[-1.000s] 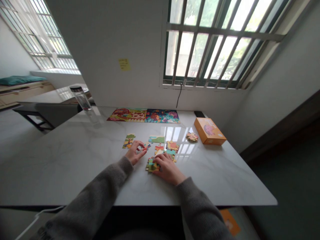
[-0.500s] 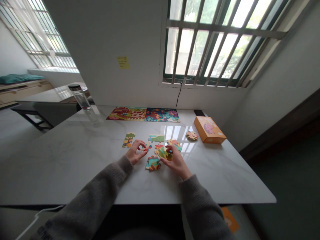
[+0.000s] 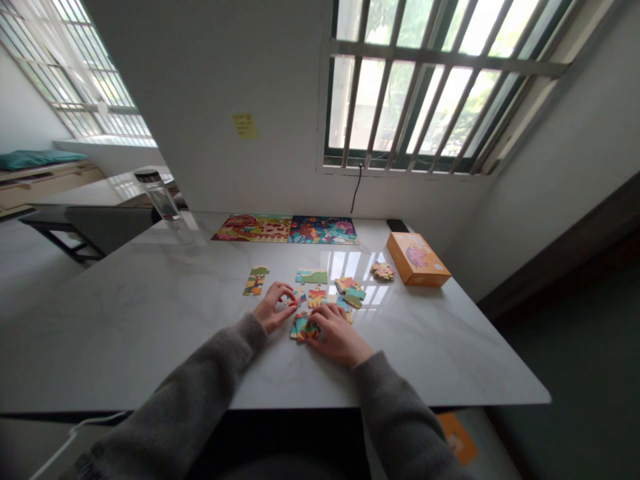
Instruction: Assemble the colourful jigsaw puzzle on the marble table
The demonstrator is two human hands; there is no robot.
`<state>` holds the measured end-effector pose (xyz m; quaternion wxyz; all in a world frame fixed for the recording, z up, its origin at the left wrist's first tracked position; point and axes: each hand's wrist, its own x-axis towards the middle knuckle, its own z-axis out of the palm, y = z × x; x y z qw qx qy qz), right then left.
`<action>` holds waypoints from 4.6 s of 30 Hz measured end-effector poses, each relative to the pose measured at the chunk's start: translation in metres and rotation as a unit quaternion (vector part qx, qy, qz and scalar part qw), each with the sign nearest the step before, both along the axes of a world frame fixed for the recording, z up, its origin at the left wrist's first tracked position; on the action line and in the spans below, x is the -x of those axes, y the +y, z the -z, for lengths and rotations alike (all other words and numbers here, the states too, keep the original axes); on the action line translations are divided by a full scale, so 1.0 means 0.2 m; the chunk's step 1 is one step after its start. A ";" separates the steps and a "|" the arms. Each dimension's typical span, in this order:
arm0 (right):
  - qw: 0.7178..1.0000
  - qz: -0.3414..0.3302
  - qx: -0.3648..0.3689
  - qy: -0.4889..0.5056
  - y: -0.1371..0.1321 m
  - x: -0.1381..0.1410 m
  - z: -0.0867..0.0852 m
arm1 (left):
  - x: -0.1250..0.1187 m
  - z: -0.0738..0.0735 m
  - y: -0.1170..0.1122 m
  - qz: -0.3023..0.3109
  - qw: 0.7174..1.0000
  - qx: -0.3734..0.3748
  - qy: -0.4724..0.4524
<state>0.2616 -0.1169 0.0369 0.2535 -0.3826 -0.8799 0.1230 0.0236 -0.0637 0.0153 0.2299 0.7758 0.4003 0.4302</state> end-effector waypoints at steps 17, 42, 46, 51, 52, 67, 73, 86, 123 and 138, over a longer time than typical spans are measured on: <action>0.969 0.139 -0.041 0.198 0.05 -0.09 -0.01 | -0.04 0.03 -0.07 0.110 0.986 0.020 0.124; 0.997 -0.015 -0.025 -0.069 0.03 0.72 0.04 | 0.64 0.08 -0.38 -0.266 0.951 0.049 0.151; 0.998 -0.020 -0.019 -0.058 0.00 0.72 0.04 | 0.60 0.04 -0.41 -0.186 0.957 0.017 0.220; 1.000 -0.028 -0.009 0.011 0.03 0.57 0.00 | 0.55 0.00 -0.44 -0.150 0.952 0.011 0.266; 0.999 -0.010 -0.009 0.035 0.05 0.51 -0.01 | 0.55 0.00 -0.45 -0.151 0.951 0.012 0.269; 0.991 0.117 0.041 -0.047 0.06 0.03 0.03 | 0.55 -0.01 -0.44 -0.144 0.951 0.037 0.270; 0.988 0.105 0.080 0.076 0.08 0.04 0.05 | 0.57 0.02 -0.42 -0.139 0.956 0.018 0.258; 0.942 0.101 0.168 0.272 0.10 0.14 0.06 | 0.41 -0.05 -0.44 -0.087 0.982 -0.112 0.127; 0.980 0.117 0.011 0.159 0.05 0.16 0.05 | 0.32 -0.02 0.11 -0.042 0.980 -0.099 0.168; 0.967 0.094 0.076 0.223 0.20 0.21 -0.08 | 0.25 -0.03 0.08 -0.059 0.988 -0.125 0.067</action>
